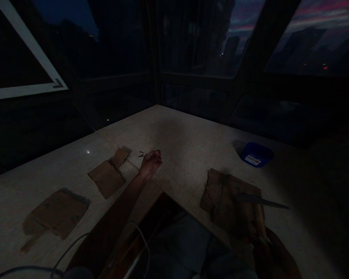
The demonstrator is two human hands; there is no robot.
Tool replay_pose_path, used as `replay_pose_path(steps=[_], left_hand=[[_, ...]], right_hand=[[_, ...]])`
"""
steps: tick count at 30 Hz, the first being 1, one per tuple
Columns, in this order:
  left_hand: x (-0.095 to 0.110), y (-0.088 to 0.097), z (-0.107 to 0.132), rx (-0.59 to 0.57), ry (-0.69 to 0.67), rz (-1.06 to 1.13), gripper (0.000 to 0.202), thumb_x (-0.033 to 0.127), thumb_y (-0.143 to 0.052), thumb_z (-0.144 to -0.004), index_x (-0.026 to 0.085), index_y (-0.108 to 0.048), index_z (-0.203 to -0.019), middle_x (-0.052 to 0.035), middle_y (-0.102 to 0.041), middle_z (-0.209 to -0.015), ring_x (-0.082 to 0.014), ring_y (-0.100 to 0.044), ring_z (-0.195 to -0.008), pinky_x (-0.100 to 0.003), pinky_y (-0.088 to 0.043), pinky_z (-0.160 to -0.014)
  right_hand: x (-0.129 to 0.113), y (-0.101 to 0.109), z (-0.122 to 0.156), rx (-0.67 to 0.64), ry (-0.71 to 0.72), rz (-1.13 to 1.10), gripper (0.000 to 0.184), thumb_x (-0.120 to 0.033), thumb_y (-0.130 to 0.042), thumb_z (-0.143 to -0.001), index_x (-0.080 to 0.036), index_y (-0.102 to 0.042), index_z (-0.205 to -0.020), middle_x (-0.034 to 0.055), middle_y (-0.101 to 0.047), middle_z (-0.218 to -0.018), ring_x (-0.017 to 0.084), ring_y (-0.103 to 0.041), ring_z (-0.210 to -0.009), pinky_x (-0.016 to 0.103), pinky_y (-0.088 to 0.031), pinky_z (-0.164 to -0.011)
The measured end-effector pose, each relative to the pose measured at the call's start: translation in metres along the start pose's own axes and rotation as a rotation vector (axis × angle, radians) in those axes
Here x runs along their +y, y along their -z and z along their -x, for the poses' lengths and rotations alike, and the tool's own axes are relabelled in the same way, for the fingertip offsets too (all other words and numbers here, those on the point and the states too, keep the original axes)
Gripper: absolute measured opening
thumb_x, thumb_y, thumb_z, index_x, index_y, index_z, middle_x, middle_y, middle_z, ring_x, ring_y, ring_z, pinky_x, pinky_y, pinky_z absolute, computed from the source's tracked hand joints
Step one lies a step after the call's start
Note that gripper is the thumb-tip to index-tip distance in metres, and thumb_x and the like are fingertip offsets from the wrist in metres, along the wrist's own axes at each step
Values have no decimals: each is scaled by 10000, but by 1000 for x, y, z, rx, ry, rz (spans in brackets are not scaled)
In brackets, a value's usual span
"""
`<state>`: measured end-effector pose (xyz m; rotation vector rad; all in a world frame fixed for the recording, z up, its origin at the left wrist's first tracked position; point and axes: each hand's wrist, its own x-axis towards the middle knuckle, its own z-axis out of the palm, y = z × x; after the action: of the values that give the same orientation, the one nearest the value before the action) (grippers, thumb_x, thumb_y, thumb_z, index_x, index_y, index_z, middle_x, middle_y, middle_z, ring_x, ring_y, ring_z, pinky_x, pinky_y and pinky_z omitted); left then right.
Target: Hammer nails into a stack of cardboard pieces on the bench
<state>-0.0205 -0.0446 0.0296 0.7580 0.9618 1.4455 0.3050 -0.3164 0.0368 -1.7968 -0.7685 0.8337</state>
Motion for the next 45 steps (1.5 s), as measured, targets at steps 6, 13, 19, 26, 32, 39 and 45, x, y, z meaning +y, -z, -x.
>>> replay_pose_path(steps=[6,13,19,26,32,39,45], left_hand=[[-26,-77,43,-363,196,11,211,269,-847,-733,128,-693,-759,-51,-696,-776,-76,-530,-546,-222,-435,-538],[-94,-153,75,-600,240,-269,239,356,-845,-704,162,-766,-821,-83,-777,-836,-149,-623,-566,-277,-476,-572],[-141,-188,80,-633,58,-442,38,233,-803,-739,222,-785,-771,-38,-766,-805,-216,-681,-769,-314,-521,-748],[-167,-185,71,-709,-27,-417,76,198,-810,-738,261,-804,-781,-48,-740,-854,-261,-642,-921,-376,-490,-944],[-173,-182,73,-746,-93,-498,67,238,-769,-797,263,-828,-816,-61,-738,-865,-251,-642,-898,-369,-484,-931],[-178,-179,72,-836,-284,-733,181,264,-637,-911,255,-815,-942,-46,-748,-951,-217,-664,-947,-371,-519,-903],[-178,-180,72,-846,-379,-806,204,237,-605,-935,238,-808,-958,-44,-753,-924,-195,-685,-912,-340,-547,-842]], right_hand=[[-9,6,9,64,-76,-92,580,-675,-638,-797,-209,-654,-1142,50,-710,-777,202,-651,-607,266,-479,-485],[-6,17,0,177,-17,-22,542,-628,-647,-791,-188,-681,-1105,99,-735,-923,263,-688,-859,317,-544,-679],[0,-3,-8,224,-41,-98,443,-533,-648,-836,-180,-686,-1101,117,-756,-979,244,-691,-806,318,-550,-666],[2,-29,-27,166,-111,-259,491,-494,-676,-819,-173,-628,-1187,141,-729,-1173,282,-683,-1018,343,-557,-781],[2,-32,-33,206,-169,-250,505,-481,-679,-798,-160,-646,-1187,152,-717,-1206,275,-675,-1002,339,-548,-767],[4,-33,-33,211,-182,-253,483,-472,-664,-817,-161,-652,-1186,131,-726,-1141,229,-661,-908,316,-527,-723],[1,-34,-33,221,-203,-254,507,-487,-660,-809,-161,-651,-1197,140,-717,-1159,257,-653,-972,337,-523,-750]])
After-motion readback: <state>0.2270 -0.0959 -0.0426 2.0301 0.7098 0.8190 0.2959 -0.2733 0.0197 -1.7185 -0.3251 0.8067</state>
